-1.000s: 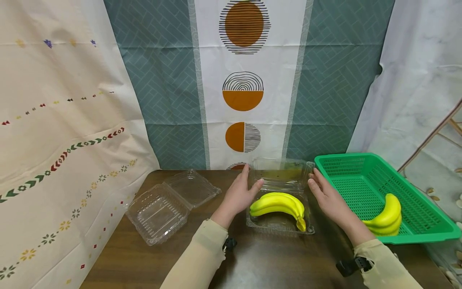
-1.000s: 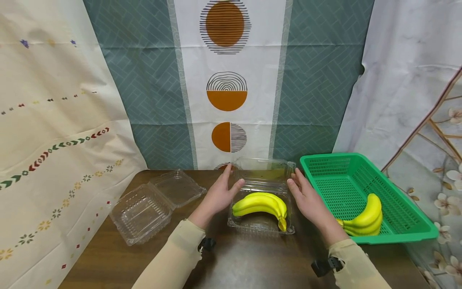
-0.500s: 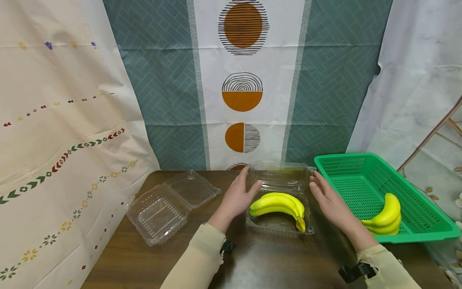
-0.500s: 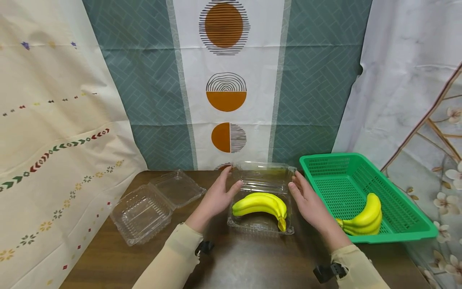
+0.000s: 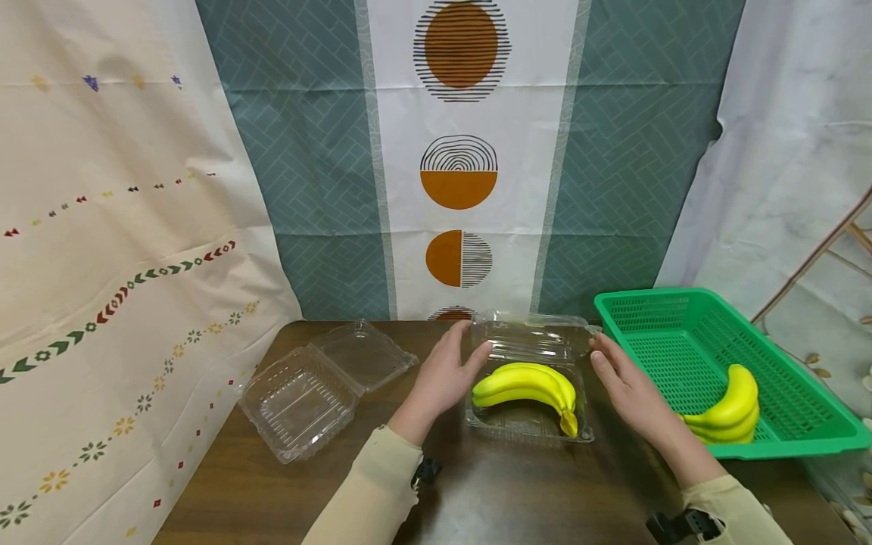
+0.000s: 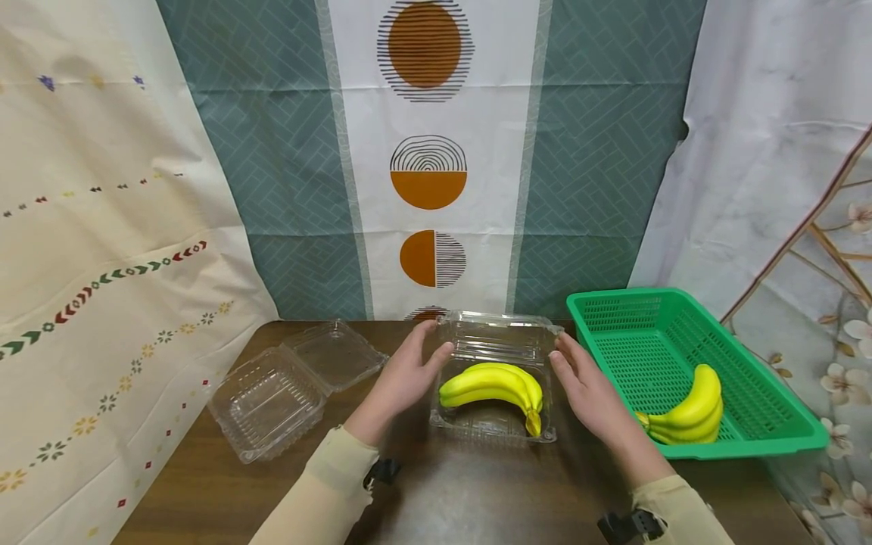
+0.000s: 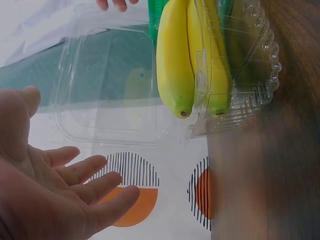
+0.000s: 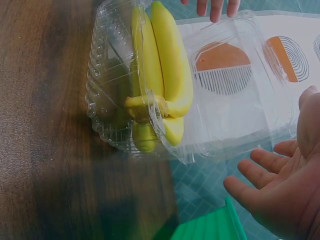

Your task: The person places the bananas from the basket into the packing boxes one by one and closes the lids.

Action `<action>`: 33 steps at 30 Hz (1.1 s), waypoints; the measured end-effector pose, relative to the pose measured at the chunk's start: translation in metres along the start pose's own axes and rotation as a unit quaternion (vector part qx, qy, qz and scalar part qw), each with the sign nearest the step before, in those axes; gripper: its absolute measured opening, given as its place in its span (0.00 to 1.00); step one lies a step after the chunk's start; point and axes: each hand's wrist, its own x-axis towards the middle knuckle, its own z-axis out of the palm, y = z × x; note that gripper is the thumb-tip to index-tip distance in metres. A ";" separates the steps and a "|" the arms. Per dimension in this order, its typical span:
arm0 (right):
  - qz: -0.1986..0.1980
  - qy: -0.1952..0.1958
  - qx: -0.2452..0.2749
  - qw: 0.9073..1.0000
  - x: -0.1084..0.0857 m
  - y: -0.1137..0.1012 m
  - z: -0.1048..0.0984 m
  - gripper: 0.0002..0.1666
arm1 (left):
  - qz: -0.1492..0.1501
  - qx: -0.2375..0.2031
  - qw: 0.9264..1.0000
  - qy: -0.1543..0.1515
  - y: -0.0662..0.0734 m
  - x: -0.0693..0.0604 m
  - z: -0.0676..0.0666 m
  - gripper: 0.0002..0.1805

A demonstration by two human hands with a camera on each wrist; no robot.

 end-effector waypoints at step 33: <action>0.038 -0.020 -0.026 0.999 -0.029 0.004 0.008 0.42 | 0.003 0.019 0.999 -0.026 -0.009 -0.030 0.005 0.41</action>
